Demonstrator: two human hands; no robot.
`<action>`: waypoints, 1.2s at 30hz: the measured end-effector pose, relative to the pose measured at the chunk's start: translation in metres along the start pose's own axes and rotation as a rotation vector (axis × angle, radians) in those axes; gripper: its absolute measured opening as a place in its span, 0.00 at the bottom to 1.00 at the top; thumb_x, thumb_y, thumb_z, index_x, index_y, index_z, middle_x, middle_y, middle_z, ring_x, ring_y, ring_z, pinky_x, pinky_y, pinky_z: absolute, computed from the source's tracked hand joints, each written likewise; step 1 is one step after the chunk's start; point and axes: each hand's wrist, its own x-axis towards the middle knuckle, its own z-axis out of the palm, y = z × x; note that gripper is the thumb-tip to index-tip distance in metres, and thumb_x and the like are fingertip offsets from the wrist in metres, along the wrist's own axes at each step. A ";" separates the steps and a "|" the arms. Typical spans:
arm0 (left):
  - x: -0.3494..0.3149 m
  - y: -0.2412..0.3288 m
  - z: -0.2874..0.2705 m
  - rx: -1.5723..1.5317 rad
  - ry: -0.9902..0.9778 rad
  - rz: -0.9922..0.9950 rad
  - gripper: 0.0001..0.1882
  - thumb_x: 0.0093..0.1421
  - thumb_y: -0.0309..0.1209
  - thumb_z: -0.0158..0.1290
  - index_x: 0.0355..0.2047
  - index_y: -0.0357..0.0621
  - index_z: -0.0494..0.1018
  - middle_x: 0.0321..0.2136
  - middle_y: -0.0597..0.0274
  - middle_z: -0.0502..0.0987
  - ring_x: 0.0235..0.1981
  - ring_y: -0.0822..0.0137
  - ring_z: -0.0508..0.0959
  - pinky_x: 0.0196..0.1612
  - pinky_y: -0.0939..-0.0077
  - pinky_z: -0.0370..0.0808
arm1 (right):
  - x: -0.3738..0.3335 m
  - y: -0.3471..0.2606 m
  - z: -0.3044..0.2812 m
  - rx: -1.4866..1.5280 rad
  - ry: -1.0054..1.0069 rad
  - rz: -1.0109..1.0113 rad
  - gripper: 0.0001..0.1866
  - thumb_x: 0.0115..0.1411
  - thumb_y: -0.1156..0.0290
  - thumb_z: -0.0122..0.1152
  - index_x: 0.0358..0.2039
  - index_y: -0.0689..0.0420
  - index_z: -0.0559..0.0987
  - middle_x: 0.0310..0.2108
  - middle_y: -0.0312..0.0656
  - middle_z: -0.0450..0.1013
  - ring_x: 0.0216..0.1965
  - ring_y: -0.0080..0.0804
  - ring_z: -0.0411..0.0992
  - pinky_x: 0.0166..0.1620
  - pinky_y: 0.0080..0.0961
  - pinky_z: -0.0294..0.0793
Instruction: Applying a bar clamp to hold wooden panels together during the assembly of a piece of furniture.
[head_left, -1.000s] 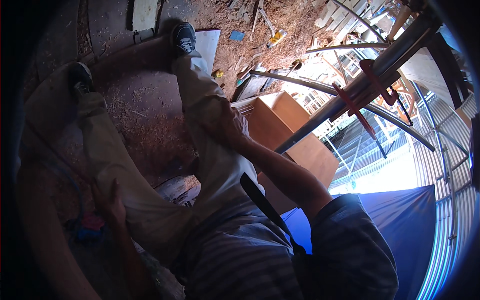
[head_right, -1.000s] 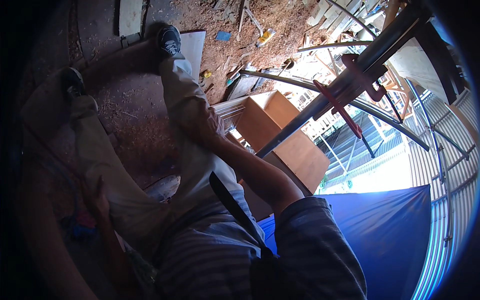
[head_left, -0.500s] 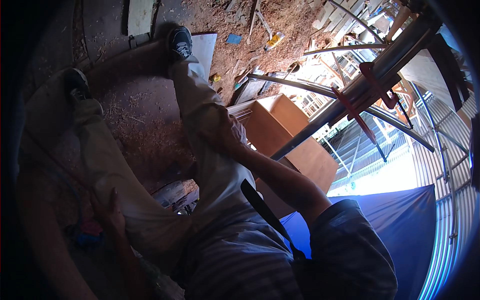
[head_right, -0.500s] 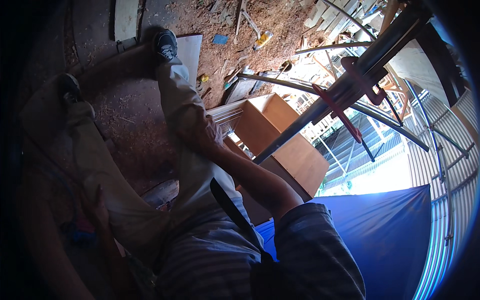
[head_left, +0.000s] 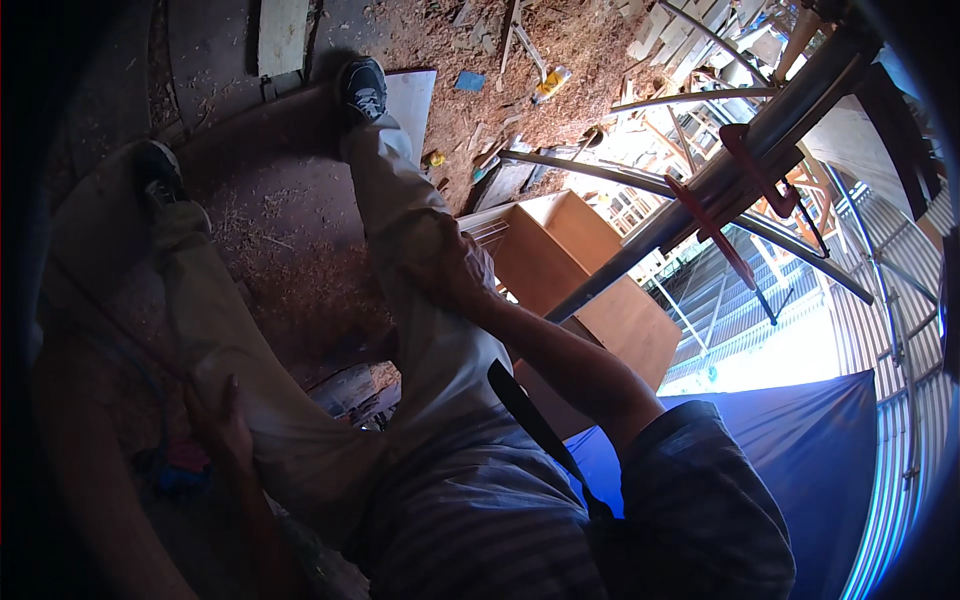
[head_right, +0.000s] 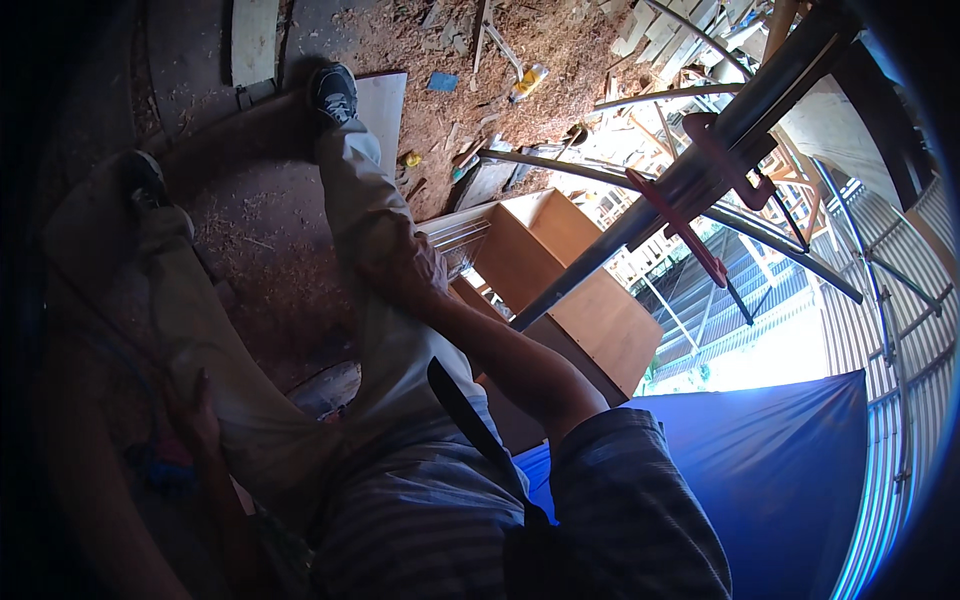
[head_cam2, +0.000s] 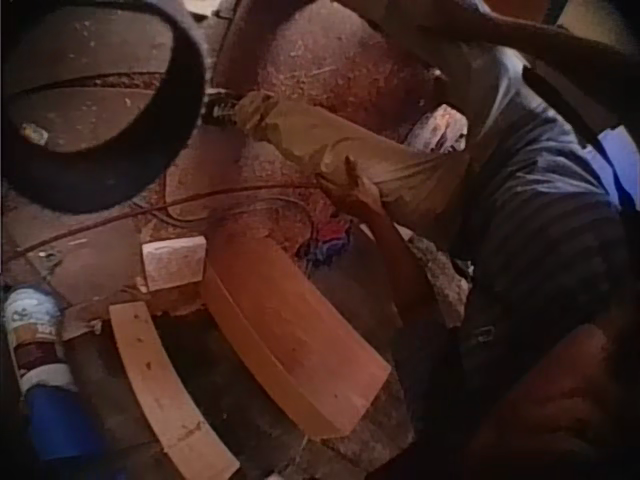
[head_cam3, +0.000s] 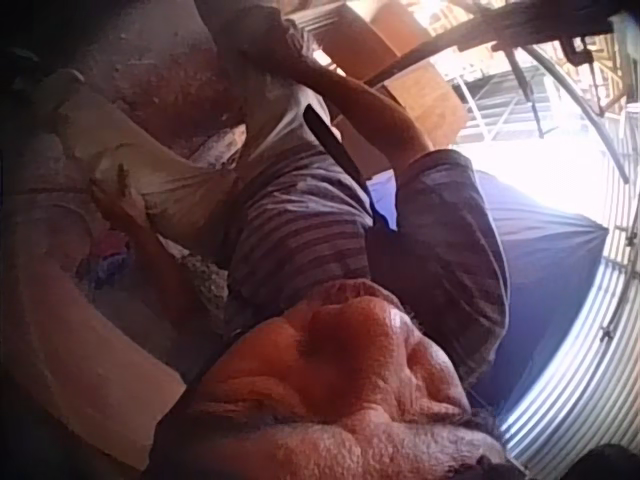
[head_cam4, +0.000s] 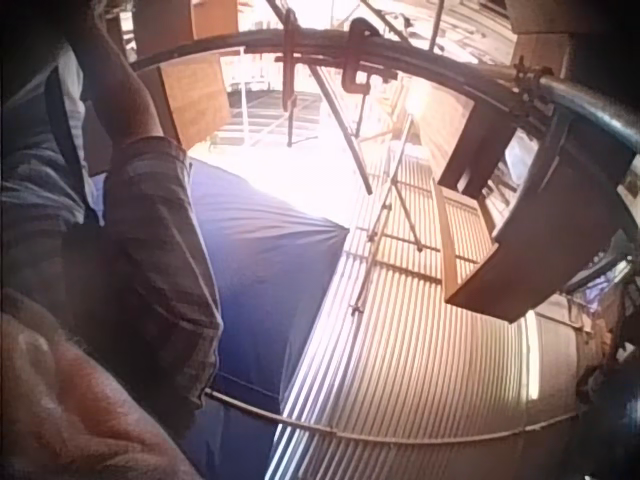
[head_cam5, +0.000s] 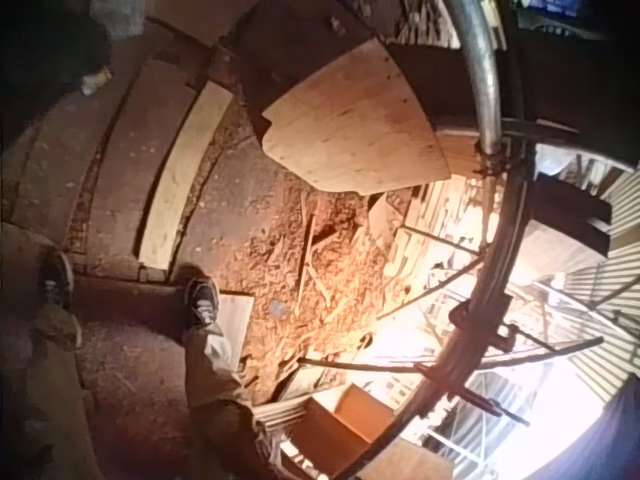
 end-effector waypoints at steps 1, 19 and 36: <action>0.000 -0.002 0.001 0.001 0.005 0.001 0.40 0.55 0.47 0.58 0.58 0.30 0.59 0.56 0.37 0.64 0.58 0.45 0.65 0.59 0.62 0.62 | 0.000 0.000 -0.001 -0.015 -0.016 -0.007 0.46 0.42 0.48 0.69 0.56 0.52 0.56 0.42 0.59 0.72 0.44 0.57 0.72 0.46 0.47 0.73; 0.005 -0.002 0.008 0.049 0.003 0.039 0.39 0.56 0.47 0.58 0.58 0.32 0.60 0.56 0.38 0.64 0.58 0.46 0.65 0.60 0.62 0.61 | 0.003 0.019 0.001 0.082 -0.027 -0.045 0.50 0.42 0.43 0.68 0.59 0.53 0.54 0.42 0.63 0.70 0.41 0.59 0.73 0.45 0.49 0.73; 0.010 -0.010 0.010 0.116 -0.034 0.169 0.38 0.57 0.45 0.57 0.59 0.30 0.58 0.58 0.38 0.62 0.60 0.47 0.63 0.61 0.64 0.59 | -0.003 0.018 0.001 0.138 -0.018 -0.006 0.46 0.43 0.45 0.67 0.58 0.49 0.56 0.42 0.62 0.71 0.42 0.57 0.73 0.44 0.47 0.74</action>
